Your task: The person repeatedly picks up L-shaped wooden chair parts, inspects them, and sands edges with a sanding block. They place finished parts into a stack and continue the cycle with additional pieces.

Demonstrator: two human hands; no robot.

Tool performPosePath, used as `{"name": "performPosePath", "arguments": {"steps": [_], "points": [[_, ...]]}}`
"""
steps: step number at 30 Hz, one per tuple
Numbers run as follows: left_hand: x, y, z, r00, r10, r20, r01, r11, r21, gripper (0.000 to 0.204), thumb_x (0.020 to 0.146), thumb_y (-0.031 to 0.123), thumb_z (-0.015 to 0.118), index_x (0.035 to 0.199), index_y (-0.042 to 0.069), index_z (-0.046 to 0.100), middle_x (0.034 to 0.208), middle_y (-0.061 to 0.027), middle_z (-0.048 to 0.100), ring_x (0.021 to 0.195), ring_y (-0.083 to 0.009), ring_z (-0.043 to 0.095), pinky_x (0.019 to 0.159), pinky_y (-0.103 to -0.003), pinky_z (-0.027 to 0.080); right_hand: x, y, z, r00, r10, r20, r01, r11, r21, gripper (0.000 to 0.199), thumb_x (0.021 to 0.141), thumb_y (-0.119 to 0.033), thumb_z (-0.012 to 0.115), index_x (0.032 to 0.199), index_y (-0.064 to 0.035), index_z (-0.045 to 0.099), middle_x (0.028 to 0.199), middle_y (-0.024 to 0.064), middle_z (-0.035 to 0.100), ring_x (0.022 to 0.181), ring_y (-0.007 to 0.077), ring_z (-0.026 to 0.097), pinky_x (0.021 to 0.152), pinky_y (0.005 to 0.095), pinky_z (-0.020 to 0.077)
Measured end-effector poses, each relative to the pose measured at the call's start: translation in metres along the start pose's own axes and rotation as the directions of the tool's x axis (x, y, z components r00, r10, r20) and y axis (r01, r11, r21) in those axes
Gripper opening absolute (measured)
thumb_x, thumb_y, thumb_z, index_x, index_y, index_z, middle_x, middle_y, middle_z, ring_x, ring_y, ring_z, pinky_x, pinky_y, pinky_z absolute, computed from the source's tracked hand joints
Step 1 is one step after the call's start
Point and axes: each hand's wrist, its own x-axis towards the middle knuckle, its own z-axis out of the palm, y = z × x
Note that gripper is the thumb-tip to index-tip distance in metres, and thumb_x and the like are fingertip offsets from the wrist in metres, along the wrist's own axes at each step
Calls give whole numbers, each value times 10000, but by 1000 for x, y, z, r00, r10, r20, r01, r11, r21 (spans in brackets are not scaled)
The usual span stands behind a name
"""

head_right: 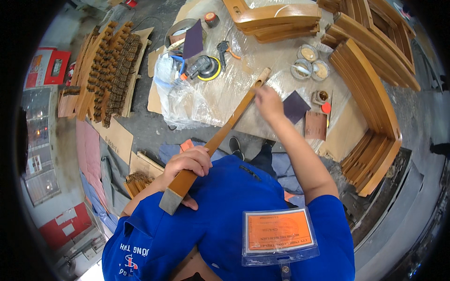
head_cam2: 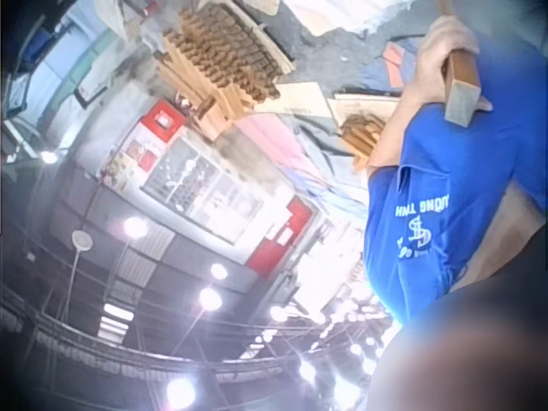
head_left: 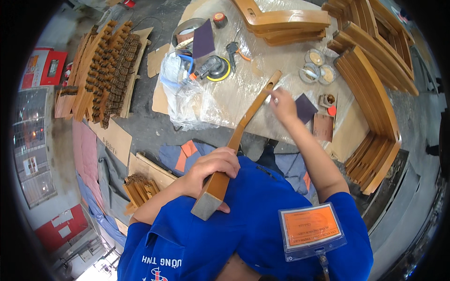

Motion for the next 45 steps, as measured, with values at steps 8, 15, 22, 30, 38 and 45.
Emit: {"name": "performPosePath", "arguments": {"steps": [8, 15, 22, 30, 38, 45], "points": [[-9, -11, 7, 998, 64, -10, -64, 998, 15, 584, 537, 280, 894, 953, 50, 555, 911, -103, 565, 845, -278, 548, 771, -394, 425, -67, -38, 58, 973, -227, 32, 226, 926, -302, 285, 729, -88, 596, 1007, -132, 641, 791, 46, 505, 793, 224, 529, 704, 367, 391], [-13, -12, 5, 996, 81, -24, -81, 996, 26, 565, 561, 284, 882, 952, 50, 550, 911, -101, 564, 848, -272, 552, 766, -388, 429, -80, -46, 70, 956, -213, 200, 253, 946, -204, 277, 749, -124, 560, 1008, -157, 651, 852, 31, 525, 842, 213, 529, 744, 367, 383], [-14, -14, 3, 996, 82, -24, -81, 997, 15, 559, 571, 277, 878, 957, 48, 545, 915, -98, 563, 847, -273, 551, 760, -385, 435, -79, -42, 74, 985, -163, 58, 172, 957, -233, 297, 740, -104, 568, 1018, -169, 653, 843, 36, 520, 848, 232, 528, 741, 375, 382], [-12, -14, 2, 996, 84, -18, -84, 996, 6, 560, 574, 263, 876, 967, 48, 540, 921, -102, 564, 850, -270, 551, 753, -379, 438, -85, -40, 77, 993, -105, -63, 88, 970, -228, 351, 684, -72, 637, 1018, -177, 655, 782, 57, 484, 805, 246, 513, 713, 381, 377], [-11, -12, 1, 996, 86, -19, -86, 996, 14, 557, 576, 260, 878, 966, 52, 539, 917, -98, 564, 854, -269, 554, 753, -377, 440, -85, -43, 73, 993, -114, 31, 118, 973, -197, 260, 727, -117, 596, 969, -177, 668, 791, 40, 502, 828, 236, 526, 730, 387, 373], [-11, -13, 0, 996, 86, -22, -86, 996, 11, 552, 575, 252, 878, 964, 53, 540, 918, -97, 565, 857, -268, 557, 756, -380, 443, -86, -42, 74, 976, -153, 153, 178, 971, -163, 330, 687, -73, 642, 1002, -171, 657, 774, 52, 478, 800, 248, 509, 720, 391, 372]]}}
